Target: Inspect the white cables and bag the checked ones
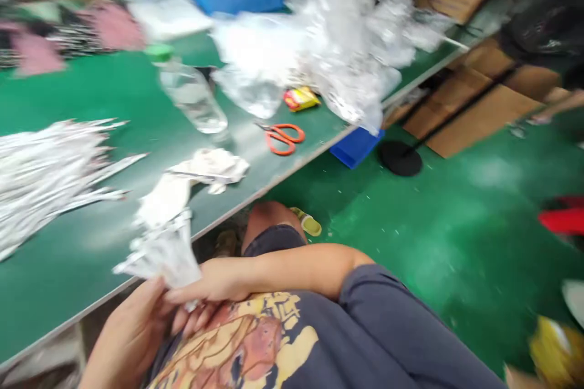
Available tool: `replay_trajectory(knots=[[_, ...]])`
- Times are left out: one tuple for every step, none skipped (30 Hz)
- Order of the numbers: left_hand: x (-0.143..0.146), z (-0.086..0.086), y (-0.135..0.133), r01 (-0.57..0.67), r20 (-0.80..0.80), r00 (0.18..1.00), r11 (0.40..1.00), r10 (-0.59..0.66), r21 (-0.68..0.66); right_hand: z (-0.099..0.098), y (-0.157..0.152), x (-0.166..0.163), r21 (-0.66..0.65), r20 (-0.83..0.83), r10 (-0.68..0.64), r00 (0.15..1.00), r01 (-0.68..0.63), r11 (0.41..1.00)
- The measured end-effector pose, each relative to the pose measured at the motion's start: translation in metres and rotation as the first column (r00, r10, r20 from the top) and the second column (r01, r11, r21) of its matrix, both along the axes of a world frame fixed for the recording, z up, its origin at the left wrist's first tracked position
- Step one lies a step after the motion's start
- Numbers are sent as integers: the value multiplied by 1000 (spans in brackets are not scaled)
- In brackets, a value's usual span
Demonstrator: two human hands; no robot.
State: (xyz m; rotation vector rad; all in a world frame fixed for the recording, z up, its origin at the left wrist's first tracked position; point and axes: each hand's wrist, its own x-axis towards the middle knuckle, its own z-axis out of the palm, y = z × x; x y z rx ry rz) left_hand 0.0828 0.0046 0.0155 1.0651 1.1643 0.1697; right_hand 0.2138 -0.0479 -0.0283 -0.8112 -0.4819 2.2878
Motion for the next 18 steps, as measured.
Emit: replay_trajectory(knots=[[-2, -4, -4, -61, 77, 995, 998, 62, -13, 2, -4, -2, 2, 28, -53, 998, 53, 999], [-4, -8, -7, -132, 145, 981, 991, 128, 14, 3, -7, -4, 11, 44, -116, 992, 116, 993], [-6, -11, -8, -167, 189, 969, 985, 158, 34, 2, -9, -6, 14, 60, -151, 987, 151, 988], [-8, -13, -9, -200, 230, 956, 978, 183, 53, 2, -10, -7, 10, 74, -164, 984, 163, 987], [-10, -13, -9, -227, 277, 939, 973, 205, 49, 1, -10, -9, 8, 88, -181, 980, 181, 984], [-12, -13, -10, -237, 319, 924, 970, 209, 52, 0, -11, -11, 10, 103, -191, 976, 191, 982], [-14, -12, -11, -255, 346, 912, 965, 219, 64, -1, -11, -13, 12, 114, -195, 974, 195, 981], [-16, -11, -12, -270, 364, 904, 960, 226, 73, -2, -12, -15, 15, 124, -203, 971, 202, 979], [-19, -10, -13, -280, 373, 898, 957, 232, 80, -2, -13, -16, 20, 132, -207, 969, 207, 978], [-21, -10, -13, -287, 377, 895, 954, 237, 81, -1, -15, -18, 23, 139, -213, 967, 212, 977], [-22, -10, -14, -285, 379, 894, 956, 237, 74, -1, -16, -19, 26, 146, -217, 965, 215, 976], [-24, -10, -13, -272, 380, 896, 960, 229, 64, 0, -16, -19, 28, 154, -218, 964, 216, 976], [-25, -10, -13, -249, 379, 901, 967, 211, 55, 0, -17, -20, 29, 163, -218, 962, 216, 976], [-25, -10, -11, -221, 378, 907, 974, 187, 49, 0, -17, -20, 30, 172, -218, 961, 216, 976], [-25, -11, -10, -192, 377, 912, 980, 161, 48, 0, -17, -20, 32, 180, -216, 960, 214, 976], [-24, -12, -9, -170, 375, 917, 984, 139, 52, -1, -18, -20, 35, 187, -211, 959, 209, 977], [-23, -13, -8, -157, 373, 920, 986, 124, 60, -2, -18, -20, 38, 193, -206, 959, 202, 979], [-23, -14, -7, -153, 370, 921, 986, 117, 69, -3, -18, -19, 42, 196, -200, 960, 196, 980]])
